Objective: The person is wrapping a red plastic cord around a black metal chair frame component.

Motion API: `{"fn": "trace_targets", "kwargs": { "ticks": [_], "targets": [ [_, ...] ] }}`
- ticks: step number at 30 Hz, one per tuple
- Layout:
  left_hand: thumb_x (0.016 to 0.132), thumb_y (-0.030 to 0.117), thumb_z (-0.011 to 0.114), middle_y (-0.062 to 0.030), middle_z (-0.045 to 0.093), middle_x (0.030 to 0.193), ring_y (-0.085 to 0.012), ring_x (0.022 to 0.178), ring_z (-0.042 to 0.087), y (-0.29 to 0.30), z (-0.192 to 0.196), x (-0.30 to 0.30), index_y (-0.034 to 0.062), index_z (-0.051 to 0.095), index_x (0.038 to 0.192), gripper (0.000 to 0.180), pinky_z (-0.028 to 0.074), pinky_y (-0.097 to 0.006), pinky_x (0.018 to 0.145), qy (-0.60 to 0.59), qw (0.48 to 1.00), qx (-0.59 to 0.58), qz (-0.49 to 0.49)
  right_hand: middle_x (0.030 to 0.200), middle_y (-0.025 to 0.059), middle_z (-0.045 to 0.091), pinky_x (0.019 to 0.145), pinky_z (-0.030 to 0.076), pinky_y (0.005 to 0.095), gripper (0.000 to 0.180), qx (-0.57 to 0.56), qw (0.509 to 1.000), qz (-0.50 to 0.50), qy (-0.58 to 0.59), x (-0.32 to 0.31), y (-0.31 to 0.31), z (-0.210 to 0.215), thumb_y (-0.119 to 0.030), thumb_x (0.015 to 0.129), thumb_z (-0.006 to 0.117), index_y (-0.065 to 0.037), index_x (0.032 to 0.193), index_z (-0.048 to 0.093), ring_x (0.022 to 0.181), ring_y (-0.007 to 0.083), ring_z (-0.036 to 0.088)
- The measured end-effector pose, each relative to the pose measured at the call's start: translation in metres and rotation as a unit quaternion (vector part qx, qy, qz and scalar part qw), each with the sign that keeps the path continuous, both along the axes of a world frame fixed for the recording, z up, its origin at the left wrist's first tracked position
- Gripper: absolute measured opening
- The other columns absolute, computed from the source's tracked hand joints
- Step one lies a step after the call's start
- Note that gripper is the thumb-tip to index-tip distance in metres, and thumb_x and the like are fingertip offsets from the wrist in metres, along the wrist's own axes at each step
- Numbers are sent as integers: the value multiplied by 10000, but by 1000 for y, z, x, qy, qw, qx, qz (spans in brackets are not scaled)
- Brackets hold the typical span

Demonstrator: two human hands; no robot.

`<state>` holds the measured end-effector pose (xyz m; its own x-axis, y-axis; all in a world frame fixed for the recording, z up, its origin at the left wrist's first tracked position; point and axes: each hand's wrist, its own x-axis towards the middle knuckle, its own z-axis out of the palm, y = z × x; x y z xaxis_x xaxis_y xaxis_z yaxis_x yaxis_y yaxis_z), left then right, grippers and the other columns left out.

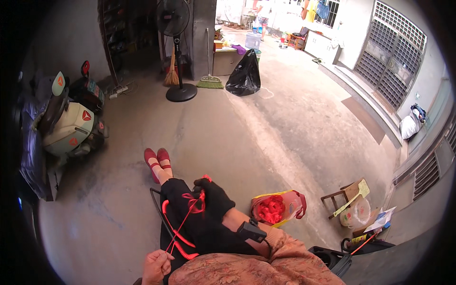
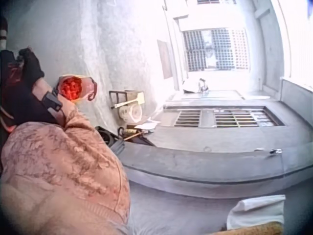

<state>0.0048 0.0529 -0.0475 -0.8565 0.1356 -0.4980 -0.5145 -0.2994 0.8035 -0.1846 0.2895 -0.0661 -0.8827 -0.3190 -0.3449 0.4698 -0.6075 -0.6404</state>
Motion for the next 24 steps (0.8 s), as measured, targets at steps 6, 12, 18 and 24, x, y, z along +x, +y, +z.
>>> {"fn": "trace_targets", "kwargs": {
  "ticks": [6,12,18,24],
  "targets": [
    [961,209,523,49,396,514,-31,392,324,-14,-21,-3,45,587,840,214,266,-176,354,4,998,54,43,800,44,575,590,487,270,216,-44,997,-47,-50,-8,5,-21,-200,944,492,-4,1028,529,675,135,565],
    [922,227,537,-133,631,788,-182,652,626,-45,-83,-3,-11,552,1120,310,514,-272,562,85,982,146,86,805,66,572,596,481,288,228,-44,992,-115,-33,-29,31,-39,-217,941,506,5,983,534,674,158,563],
    [915,186,562,-67,623,838,-147,717,611,-29,-72,-21,40,582,1033,189,510,-260,536,37,960,-69,270,909,129,632,792,526,349,227,-17,999,40,-2,-5,8,-85,-122,910,571,25,1080,539,837,224,632],
    [908,132,567,-78,635,906,-139,760,619,-37,-80,-20,42,585,1013,139,514,-238,533,82,940,-137,302,1011,142,649,813,533,342,265,65,985,161,28,16,-3,-108,-62,883,609,14,1128,542,907,243,648]
  ]
}}
